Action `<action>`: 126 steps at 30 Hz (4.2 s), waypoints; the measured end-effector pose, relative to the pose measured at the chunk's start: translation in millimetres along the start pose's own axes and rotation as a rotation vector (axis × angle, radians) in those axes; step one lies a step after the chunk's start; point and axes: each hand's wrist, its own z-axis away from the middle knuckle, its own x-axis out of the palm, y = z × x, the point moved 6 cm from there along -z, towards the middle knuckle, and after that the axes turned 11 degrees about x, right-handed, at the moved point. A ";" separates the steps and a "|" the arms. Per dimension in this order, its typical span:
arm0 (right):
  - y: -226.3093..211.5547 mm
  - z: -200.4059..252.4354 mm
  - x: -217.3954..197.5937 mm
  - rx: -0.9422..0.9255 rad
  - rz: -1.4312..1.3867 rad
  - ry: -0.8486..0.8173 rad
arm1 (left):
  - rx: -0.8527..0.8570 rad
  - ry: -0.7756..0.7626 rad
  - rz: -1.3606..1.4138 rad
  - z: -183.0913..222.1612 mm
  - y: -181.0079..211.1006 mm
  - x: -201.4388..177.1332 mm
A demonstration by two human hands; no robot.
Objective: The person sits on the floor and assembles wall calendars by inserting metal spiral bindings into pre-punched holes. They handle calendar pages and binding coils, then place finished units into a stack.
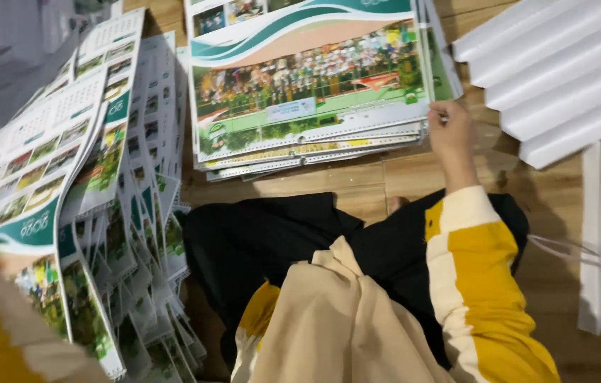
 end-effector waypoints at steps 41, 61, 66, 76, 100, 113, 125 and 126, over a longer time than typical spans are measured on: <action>-71.1 29.5 -49.3 0.008 0.116 -0.003 | 0.398 0.484 0.526 -56.4 411.5 323.6; -76.4 29.9 -43.9 0.169 -0.452 -0.170 | 0.589 0.322 0.185 -37.1 451.9 335.3; -54.9 19.1 -28.6 0.011 0.238 -0.054 | 0.324 0.363 0.672 -38.2 419.8 339.6; -69.7 27.2 -43.2 0.021 0.045 -0.048 | 0.695 0.215 -0.101 -33.5 477.3 323.9; -80.9 26.5 -37.7 0.095 -0.100 -0.123 | 0.329 0.658 0.611 -12.8 451.9 305.0; -80.6 23.5 -41.5 -0.013 -0.264 -0.075 | 0.748 0.273 -0.067 -32.1 497.8 321.5; -83.4 31.6 -42.1 0.288 -0.624 -0.195 | 0.802 -0.071 -0.093 -57.1 471.1 360.0; -87.2 33.3 -45.7 0.309 -0.640 -0.189 | 0.813 -0.056 -0.070 -56.2 472.9 355.1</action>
